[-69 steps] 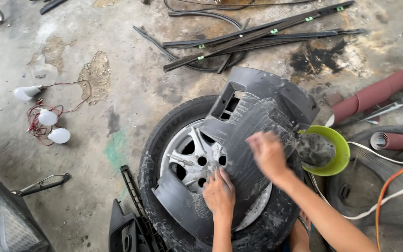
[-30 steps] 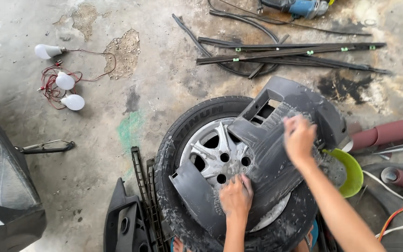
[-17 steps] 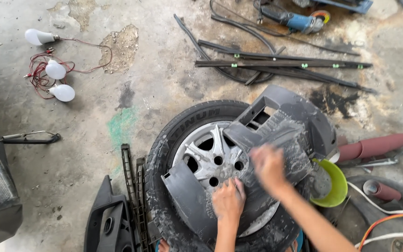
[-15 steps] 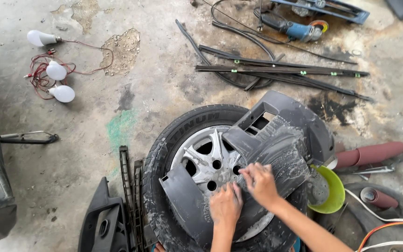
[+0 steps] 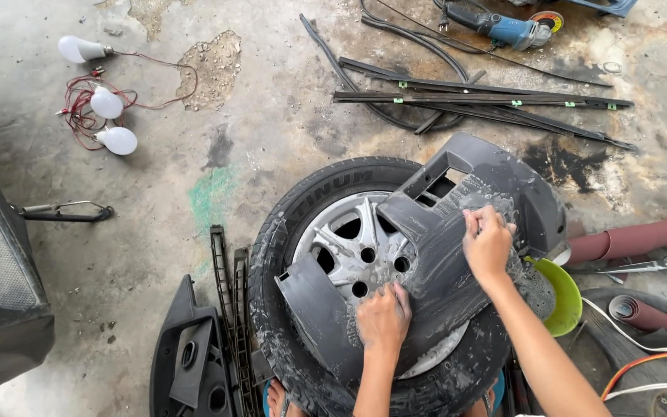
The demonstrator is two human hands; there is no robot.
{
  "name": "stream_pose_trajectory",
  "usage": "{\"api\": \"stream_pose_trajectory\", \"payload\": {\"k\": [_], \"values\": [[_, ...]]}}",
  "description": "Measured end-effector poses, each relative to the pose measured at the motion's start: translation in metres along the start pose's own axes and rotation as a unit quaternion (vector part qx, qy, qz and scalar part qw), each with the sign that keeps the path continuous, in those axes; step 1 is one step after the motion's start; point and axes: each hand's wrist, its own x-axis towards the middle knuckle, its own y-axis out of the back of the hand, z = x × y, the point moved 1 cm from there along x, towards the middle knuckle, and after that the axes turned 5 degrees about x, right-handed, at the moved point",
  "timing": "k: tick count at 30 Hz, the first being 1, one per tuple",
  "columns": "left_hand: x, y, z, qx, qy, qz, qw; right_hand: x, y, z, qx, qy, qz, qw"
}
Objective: The person scrubs a black plastic car part resting on a tire using a soapy sponge. They repeatedly dip the sponge into a green bucket of soapy water to continue cleaning the surface.
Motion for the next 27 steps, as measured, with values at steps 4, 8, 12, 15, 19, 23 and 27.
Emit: {"api": "stream_pose_trajectory", "payload": {"k": [4,8,12,15,19,23,27], "values": [[-0.005,-0.004,-0.001,0.001,0.002,0.041,0.999,-0.045,0.016,-0.084,0.04,0.044,-0.109,0.992],[-0.007,-0.011,-0.002,-0.021,0.009,-0.014,1.0,-0.029,0.024,-0.07,0.082,0.053,-0.136,0.986],[-0.006,-0.006,0.001,-0.006,0.016,-0.025,1.0,-0.006,0.032,-0.058,0.039,-0.028,-0.021,0.999],[-0.007,-0.004,-0.001,-0.036,0.01,0.008,0.999,-0.092,0.025,-0.097,0.076,0.061,-0.16,0.982],[-0.006,-0.012,-0.001,-0.019,0.008,-0.007,1.0,-0.058,0.027,-0.037,0.073,0.065,-0.126,0.987],[-0.007,-0.006,0.0,0.003,0.004,-0.007,1.0,-0.035,0.038,-0.024,0.051,-0.005,0.036,0.998],[-0.004,-0.018,-0.001,-0.016,0.014,-0.001,1.0,-0.121,0.009,-0.074,0.091,0.179,-0.091,0.975]]}}
